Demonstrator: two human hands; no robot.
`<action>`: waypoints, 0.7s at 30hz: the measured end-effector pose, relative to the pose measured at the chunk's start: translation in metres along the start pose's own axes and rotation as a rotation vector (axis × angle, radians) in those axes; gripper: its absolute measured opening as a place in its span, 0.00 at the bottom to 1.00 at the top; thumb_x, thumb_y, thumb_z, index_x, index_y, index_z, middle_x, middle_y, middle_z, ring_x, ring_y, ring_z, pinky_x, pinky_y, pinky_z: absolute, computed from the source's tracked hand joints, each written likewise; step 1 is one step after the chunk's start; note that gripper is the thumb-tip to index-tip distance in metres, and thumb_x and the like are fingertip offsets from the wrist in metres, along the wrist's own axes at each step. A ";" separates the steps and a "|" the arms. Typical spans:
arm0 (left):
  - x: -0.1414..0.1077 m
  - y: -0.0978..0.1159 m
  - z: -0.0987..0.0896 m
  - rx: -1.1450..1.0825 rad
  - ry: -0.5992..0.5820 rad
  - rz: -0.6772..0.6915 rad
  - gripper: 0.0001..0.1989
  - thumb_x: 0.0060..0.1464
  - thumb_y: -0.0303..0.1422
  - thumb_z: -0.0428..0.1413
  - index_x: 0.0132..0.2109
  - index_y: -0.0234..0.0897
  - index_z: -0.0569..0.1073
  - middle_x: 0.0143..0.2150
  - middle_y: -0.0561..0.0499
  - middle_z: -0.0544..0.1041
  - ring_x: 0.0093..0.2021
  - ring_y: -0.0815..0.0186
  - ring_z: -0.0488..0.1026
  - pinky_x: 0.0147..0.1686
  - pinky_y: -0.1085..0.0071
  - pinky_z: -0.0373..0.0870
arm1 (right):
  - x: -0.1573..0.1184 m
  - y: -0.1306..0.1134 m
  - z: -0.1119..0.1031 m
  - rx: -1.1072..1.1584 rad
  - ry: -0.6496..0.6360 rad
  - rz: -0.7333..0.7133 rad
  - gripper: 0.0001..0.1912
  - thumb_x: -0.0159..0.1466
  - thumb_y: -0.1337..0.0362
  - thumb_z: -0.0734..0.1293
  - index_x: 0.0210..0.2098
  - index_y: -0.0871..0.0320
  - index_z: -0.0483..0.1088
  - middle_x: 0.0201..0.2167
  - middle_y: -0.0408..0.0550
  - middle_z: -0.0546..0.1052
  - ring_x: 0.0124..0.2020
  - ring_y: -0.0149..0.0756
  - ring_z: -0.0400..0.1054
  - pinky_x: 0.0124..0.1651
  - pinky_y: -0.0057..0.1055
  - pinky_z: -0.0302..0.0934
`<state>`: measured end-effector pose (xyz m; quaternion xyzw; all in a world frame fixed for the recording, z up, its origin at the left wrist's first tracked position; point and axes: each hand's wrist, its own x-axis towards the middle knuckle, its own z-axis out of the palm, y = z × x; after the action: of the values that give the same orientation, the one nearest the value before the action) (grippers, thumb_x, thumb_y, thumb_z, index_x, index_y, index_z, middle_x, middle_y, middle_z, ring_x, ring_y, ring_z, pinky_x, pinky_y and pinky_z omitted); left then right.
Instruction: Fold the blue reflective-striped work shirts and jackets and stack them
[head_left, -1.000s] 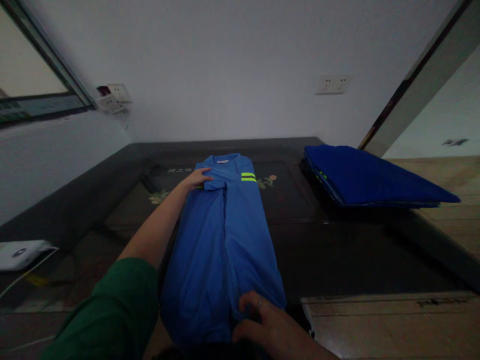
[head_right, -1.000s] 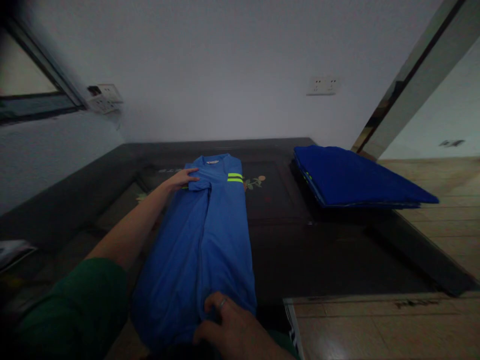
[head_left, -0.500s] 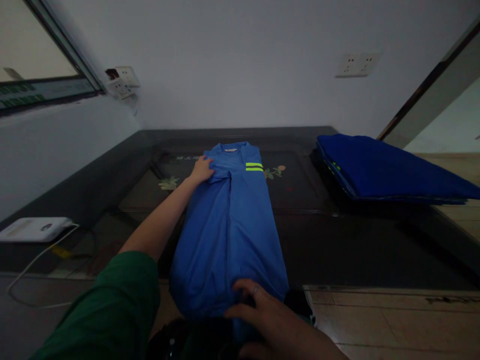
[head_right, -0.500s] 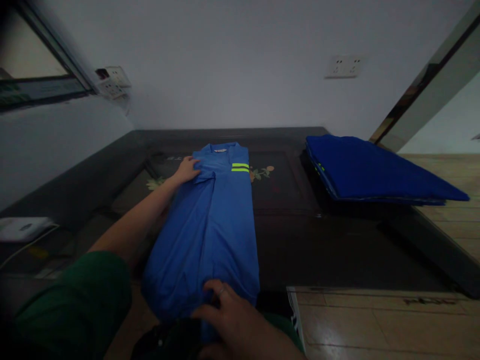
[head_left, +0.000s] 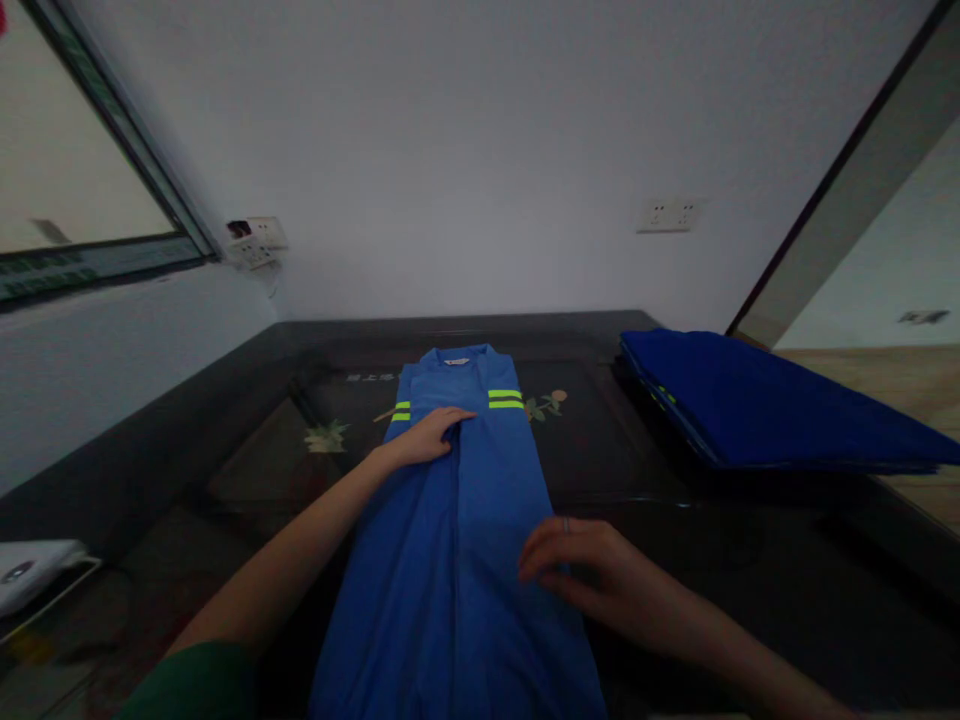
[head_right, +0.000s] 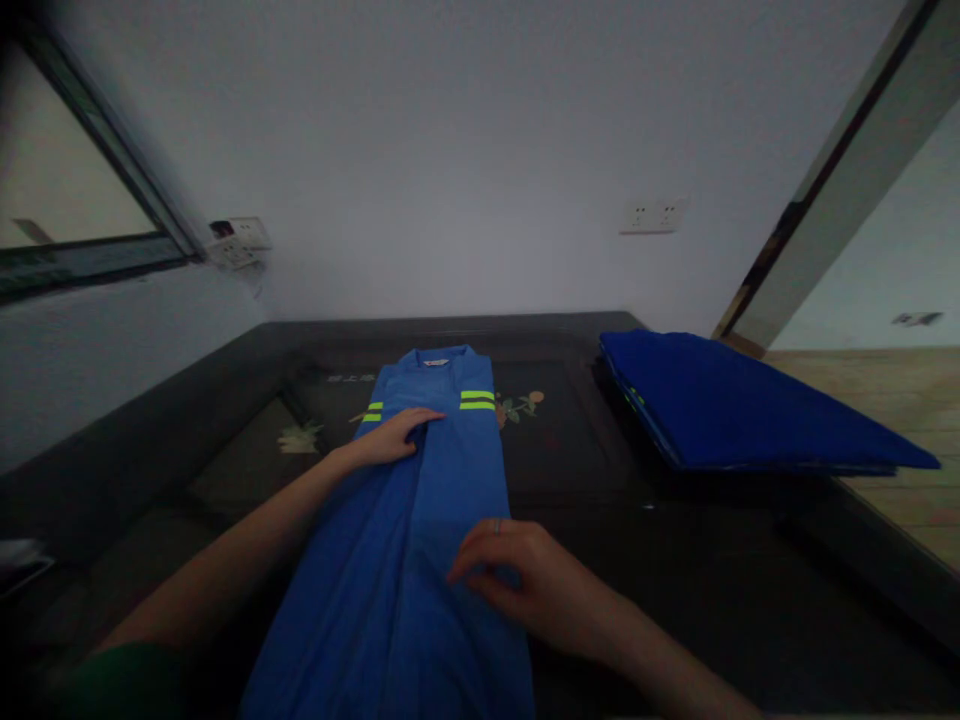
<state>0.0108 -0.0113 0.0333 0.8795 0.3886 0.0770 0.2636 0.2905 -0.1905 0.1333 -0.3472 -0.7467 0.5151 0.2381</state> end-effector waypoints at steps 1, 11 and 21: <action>0.000 -0.002 -0.001 -0.021 0.006 -0.008 0.38 0.39 0.16 0.49 0.61 0.37 0.66 0.60 0.43 0.68 0.61 0.60 0.63 0.62 0.59 0.58 | 0.021 0.009 -0.013 -0.036 0.042 -0.014 0.12 0.65 0.69 0.61 0.39 0.56 0.76 0.39 0.45 0.78 0.41 0.31 0.72 0.47 0.29 0.65; 0.010 -0.009 0.010 -0.091 0.316 -0.219 0.17 0.49 0.24 0.55 0.48 0.38 0.70 0.41 0.48 0.73 0.43 0.62 0.72 0.46 0.64 0.70 | 0.260 0.156 -0.109 -0.592 0.386 0.220 0.17 0.65 0.73 0.60 0.52 0.67 0.71 0.52 0.57 0.75 0.51 0.36 0.67 0.56 0.30 0.55; 0.005 -0.008 0.021 -0.023 0.304 -0.278 0.11 0.53 0.28 0.53 0.45 0.41 0.68 0.37 0.51 0.73 0.40 0.62 0.71 0.40 0.69 0.67 | 0.308 0.222 -0.125 -0.710 0.280 0.326 0.12 0.67 0.64 0.63 0.43 0.64 0.74 0.44 0.55 0.77 0.44 0.36 0.66 0.47 0.30 0.55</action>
<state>0.0164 -0.0115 0.0109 0.7926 0.5407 0.1761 0.2200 0.2413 0.1706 -0.0305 -0.5882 -0.7735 0.2044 0.1181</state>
